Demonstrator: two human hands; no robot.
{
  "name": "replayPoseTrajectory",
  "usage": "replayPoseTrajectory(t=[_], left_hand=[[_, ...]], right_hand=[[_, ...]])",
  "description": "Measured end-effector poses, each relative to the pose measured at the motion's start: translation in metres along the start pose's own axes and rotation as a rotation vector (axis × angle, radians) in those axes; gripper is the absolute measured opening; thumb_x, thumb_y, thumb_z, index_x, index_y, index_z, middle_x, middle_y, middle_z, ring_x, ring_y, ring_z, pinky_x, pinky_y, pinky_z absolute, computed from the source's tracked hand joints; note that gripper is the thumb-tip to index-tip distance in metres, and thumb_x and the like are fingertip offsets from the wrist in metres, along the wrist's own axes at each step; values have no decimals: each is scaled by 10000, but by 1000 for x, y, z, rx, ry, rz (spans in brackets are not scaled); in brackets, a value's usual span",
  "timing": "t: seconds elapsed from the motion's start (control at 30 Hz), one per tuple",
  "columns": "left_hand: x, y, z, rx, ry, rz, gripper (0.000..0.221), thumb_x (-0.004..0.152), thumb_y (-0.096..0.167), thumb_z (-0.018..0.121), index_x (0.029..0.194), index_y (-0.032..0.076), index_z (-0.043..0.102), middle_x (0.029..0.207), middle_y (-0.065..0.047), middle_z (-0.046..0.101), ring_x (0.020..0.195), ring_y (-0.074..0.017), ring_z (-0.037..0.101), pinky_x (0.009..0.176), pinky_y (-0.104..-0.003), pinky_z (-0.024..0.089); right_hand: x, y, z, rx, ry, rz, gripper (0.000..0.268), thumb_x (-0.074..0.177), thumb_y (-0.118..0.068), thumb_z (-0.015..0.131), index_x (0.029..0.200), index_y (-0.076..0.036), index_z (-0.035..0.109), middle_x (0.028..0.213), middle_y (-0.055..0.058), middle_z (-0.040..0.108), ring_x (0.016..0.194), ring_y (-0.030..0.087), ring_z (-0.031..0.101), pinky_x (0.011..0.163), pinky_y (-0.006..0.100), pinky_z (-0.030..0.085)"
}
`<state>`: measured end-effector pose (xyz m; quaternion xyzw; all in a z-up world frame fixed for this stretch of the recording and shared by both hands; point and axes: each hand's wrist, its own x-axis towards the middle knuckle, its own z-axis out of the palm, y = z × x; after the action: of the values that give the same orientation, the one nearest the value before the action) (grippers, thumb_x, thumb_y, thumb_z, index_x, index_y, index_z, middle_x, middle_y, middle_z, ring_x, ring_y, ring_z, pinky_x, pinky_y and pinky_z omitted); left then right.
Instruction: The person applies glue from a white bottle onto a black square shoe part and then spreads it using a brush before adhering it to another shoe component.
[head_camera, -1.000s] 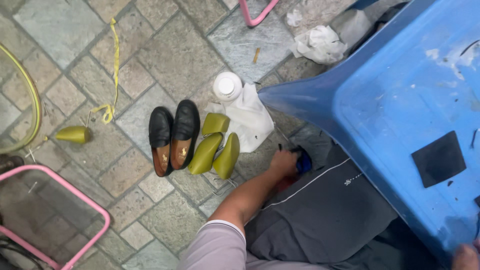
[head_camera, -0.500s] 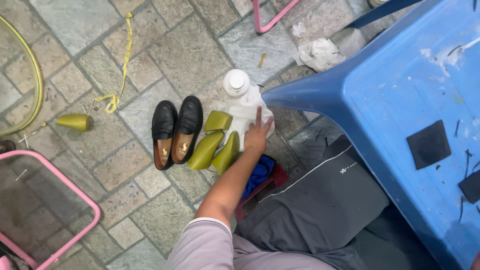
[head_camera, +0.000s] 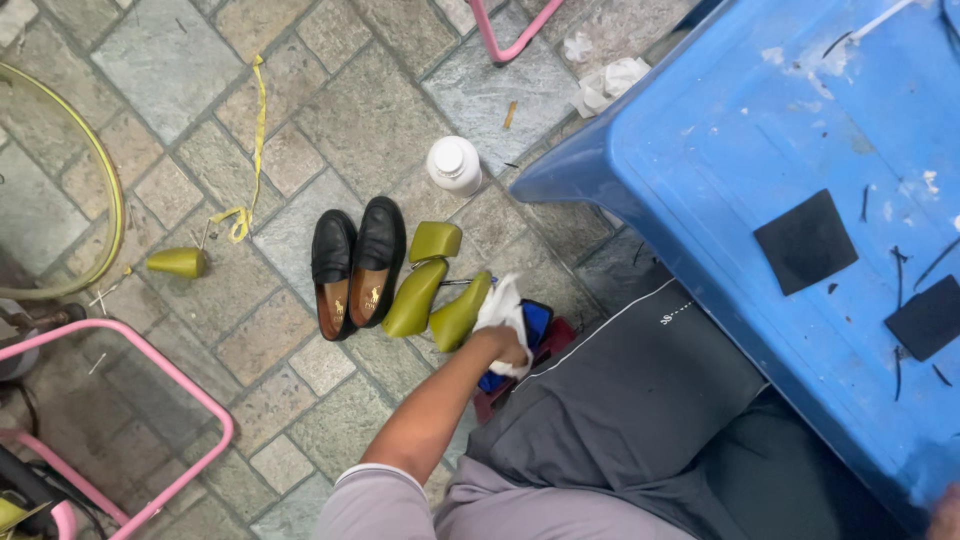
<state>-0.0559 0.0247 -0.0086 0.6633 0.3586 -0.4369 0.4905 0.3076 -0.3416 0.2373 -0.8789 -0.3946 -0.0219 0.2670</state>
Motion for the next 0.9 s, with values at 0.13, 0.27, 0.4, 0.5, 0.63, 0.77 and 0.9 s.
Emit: replayPoseTrajectory(t=[0.13, 0.27, 0.4, 0.5, 0.63, 0.77, 0.9], left_hand=[[-5, -24, 36, -221, -445, -313, 532, 836, 280, 765, 1293, 103, 559, 1104, -285, 629, 950, -391, 671, 817, -532, 579], [-26, -51, 50, -89, -552, -414, 547, 877, 275, 774, 1374, 137, 593, 1395, -214, 509, 1142, -349, 615, 886, -495, 583], [-38, -45, 2, 245, -271, -205, 556, 880, 338, 750, 1358, 82, 629, 1480, -137, 572, 1196, -362, 679, 957, -485, 578], [-58, -20, -38, 260, 203, -222, 465, 875, 410, 709, 1259, 150, 756, 1314, -153, 701, 1223, -342, 655, 1034, -445, 538], [-117, 34, -94, 168, 423, -193, 477, 853, 484, 704, 1255, 231, 738, 1265, -138, 718, 1206, -327, 679, 1042, -441, 536], [-224, 101, -135, 278, 374, 23, 437, 861, 514, 670, 1192, 248, 777, 1045, -105, 824, 1035, -276, 765, 961, -380, 587], [-327, 178, -170, 108, 176, 362, 303, 860, 342, 726, 1129, 206, 757, 902, 11, 811, 828, -156, 779, 731, -303, 641]], right_hand=[[-1, -9, -1, 37, 20, -28, 209, 1020, 31, 709, 1206, -35, 641, 1102, 135, 617, 912, 183, 603, 828, 250, 489], [-6, -44, -13, 86, 38, -74, 193, 1029, 37, 704, 1202, -29, 650, 1111, 135, 622, 917, 177, 606, 829, 244, 491], [-1, -98, -36, 47, 137, -102, 178, 1038, 44, 699, 1198, -24, 660, 1120, 135, 627, 922, 171, 609, 830, 237, 494], [14, -136, -43, -34, 206, -95, 192, 966, 44, 775, 1130, -15, 694, 1057, 158, 687, 905, 235, 656, 802, 287, 511], [34, -158, -55, -9, 263, -59, 233, 872, 74, 772, 1070, -14, 685, 1017, 152, 679, 876, 254, 672, 781, 305, 534], [34, -167, -65, 17, 340, -15, 234, 808, 82, 758, 1005, -10, 671, 969, 142, 673, 861, 262, 662, 746, 310, 531], [40, -162, -67, 73, 364, 40, 234, 803, 89, 763, 997, -5, 673, 956, 135, 677, 837, 238, 659, 715, 291, 519]])
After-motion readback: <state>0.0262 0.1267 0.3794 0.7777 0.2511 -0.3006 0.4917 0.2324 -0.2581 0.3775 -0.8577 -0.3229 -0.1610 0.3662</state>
